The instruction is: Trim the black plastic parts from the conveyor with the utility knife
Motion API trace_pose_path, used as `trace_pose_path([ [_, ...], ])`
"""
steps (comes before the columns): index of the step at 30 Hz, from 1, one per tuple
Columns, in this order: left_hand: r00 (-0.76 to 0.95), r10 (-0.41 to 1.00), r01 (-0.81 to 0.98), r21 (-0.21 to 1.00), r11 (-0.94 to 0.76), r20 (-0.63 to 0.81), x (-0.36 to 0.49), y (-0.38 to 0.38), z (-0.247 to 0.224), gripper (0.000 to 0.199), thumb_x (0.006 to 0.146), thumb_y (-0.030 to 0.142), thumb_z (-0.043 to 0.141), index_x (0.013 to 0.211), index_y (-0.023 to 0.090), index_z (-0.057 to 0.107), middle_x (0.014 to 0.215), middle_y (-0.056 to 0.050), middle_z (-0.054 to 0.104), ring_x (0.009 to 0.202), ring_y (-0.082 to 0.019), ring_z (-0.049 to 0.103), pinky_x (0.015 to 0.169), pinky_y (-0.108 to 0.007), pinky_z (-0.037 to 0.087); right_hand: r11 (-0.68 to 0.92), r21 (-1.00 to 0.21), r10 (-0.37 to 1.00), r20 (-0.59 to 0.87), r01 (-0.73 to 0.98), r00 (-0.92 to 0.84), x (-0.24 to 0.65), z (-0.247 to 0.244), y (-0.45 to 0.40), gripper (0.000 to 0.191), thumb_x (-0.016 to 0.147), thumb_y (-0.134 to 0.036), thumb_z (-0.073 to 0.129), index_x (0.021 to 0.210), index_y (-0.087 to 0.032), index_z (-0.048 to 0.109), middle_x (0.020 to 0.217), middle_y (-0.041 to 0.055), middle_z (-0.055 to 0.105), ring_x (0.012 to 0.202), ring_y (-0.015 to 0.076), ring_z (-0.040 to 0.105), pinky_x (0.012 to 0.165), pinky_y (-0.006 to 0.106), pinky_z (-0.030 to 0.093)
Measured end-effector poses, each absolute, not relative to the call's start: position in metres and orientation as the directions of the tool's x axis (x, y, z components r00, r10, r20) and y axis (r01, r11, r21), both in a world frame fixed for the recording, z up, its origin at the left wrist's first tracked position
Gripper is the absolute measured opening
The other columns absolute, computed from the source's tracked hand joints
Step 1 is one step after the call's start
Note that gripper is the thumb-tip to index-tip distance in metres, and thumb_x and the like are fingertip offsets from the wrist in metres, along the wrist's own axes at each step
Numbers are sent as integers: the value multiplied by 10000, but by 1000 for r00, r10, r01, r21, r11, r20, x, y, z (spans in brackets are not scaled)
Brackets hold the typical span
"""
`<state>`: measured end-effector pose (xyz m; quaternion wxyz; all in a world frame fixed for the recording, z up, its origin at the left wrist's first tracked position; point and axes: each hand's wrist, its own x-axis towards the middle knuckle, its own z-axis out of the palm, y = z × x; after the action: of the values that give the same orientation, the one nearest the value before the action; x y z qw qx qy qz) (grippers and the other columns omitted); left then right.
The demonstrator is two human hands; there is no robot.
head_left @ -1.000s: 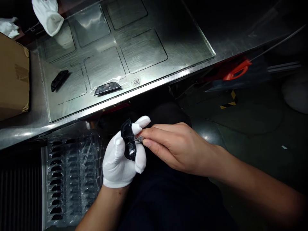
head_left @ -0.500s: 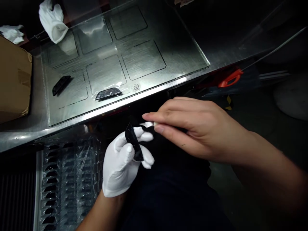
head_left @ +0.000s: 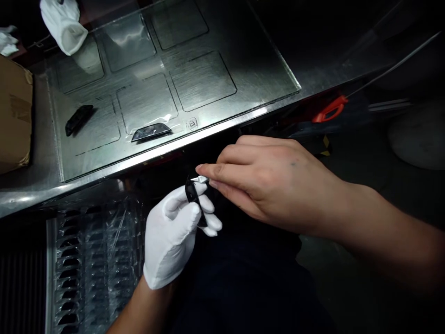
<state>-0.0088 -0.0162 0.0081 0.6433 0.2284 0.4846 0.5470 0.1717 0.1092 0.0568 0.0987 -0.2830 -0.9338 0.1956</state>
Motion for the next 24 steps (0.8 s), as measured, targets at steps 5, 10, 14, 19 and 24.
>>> trace_pose_path([
  [5, -70, 889, -463, 804, 373, -452, -10, -17, 9, 273, 973, 312, 700, 1219, 202, 739, 952, -43, 657, 677, -127, 688, 570, -212, 587, 747, -367, 606, 32, 555, -795, 170, 55, 106, 408, 1076, -365, 404, 1275, -261, 745, 1023, 71, 758, 920, 225, 628, 727, 354, 436],
  [10, -26, 888, -484, 783, 391, -459, -12, -17, 7, 274, 982, 322, 684, 1205, 171, 738, 943, -53, 668, 659, -128, 695, 537, -187, 574, 745, -355, 597, -19, 564, -802, 169, 54, 108, 414, 1075, -357, 393, 1227, -245, 761, 1039, 77, 759, 959, 242, 642, 746, 364, 438],
  [14, 44, 888, -562, 724, 401, -458, -14, -13, 6, 291, 981, 378, 695, 1187, 181, 755, 934, -53, 690, 645, -119, 702, 525, -165, 574, 744, -423, 588, 47, 517, -807, 174, 57, 110, 375, 1065, -349, 425, 1188, -216, 754, 1000, 65, 765, 930, 229, 674, 755, 354, 457],
  [19, 14, 908, -736, 610, 293, -419, -14, -9, 6, 318, 912, 447, 781, 1178, 274, 764, 1097, -9, 756, 811, -142, 761, 544, -141, 589, 619, -581, 705, 115, 528, -700, 183, 60, 109, 335, 1067, -362, 436, 1177, -210, 714, 835, 23, 744, 706, 161, 649, 681, 308, 436],
  [24, -58, 935, -793, 584, 170, -351, -13, -8, 6, 276, 929, 418, 770, 1186, 321, 746, 1184, 59, 763, 949, -141, 762, 645, -156, 624, 633, -625, 596, 17, 456, -803, 184, 56, 102, 274, 1030, -326, 498, 1136, -189, 711, 917, 65, 761, 748, 186, 661, 672, 313, 439],
])
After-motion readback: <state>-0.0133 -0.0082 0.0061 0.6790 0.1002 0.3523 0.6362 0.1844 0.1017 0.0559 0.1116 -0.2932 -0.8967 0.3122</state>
